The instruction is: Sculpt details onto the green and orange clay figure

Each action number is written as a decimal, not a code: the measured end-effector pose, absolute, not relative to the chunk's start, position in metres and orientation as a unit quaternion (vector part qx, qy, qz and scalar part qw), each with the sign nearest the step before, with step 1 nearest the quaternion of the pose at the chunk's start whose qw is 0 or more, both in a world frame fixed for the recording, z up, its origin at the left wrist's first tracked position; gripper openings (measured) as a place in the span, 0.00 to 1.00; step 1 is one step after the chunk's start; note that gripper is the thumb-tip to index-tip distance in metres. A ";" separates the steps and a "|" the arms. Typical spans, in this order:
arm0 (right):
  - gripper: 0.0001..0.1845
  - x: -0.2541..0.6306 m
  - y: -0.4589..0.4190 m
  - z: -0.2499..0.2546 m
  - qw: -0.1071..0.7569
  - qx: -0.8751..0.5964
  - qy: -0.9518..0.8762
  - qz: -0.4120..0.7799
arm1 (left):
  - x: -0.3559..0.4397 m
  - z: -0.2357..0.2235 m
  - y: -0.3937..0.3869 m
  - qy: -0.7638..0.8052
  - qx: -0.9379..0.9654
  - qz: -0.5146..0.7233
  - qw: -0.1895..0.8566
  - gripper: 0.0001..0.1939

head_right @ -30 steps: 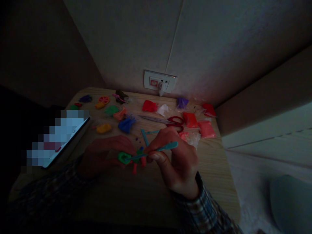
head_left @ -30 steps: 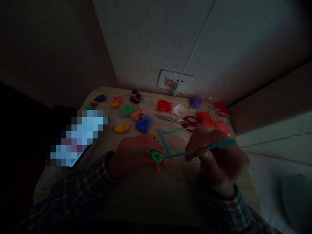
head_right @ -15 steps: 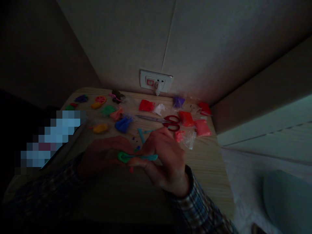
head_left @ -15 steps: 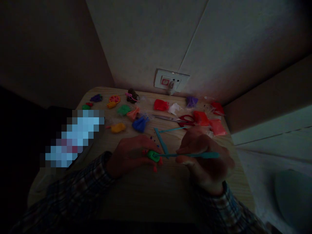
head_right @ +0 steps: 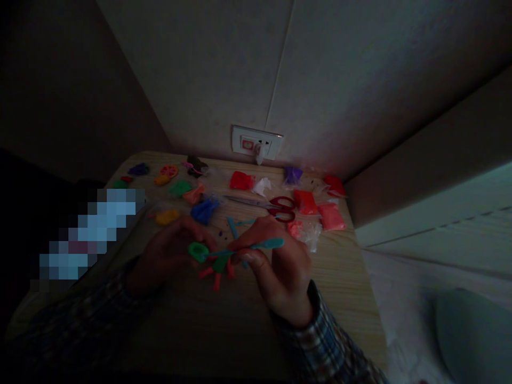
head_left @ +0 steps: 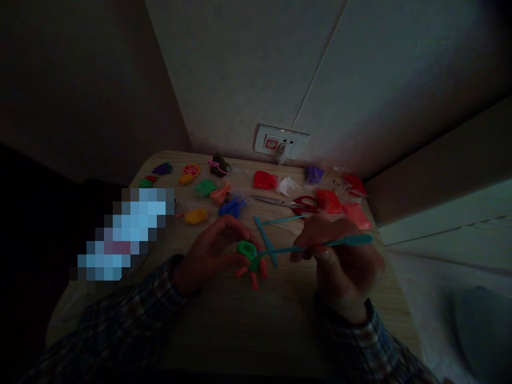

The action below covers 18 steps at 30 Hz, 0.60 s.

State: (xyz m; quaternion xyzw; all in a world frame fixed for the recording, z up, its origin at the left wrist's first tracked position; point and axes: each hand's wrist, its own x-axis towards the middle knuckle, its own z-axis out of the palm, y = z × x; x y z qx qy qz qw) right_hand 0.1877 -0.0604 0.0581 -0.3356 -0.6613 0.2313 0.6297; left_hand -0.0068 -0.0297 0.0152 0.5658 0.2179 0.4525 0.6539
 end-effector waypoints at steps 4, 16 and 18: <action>0.07 0.188 -0.063 0.057 0.621 -0.342 -0.666 0.230 | -0.007 0.017 -0.028 0.210 0.532 0.454 0.684 0.11; 0.09 0.188 -0.066 0.053 0.595 -0.374 -0.692 0.165 | -0.008 0.023 -0.026 0.228 0.550 0.427 0.681 0.16; 0.10 0.188 -0.065 0.054 0.592 -0.376 -0.693 0.164 | -0.009 0.022 -0.027 0.230 0.537 0.417 0.697 0.16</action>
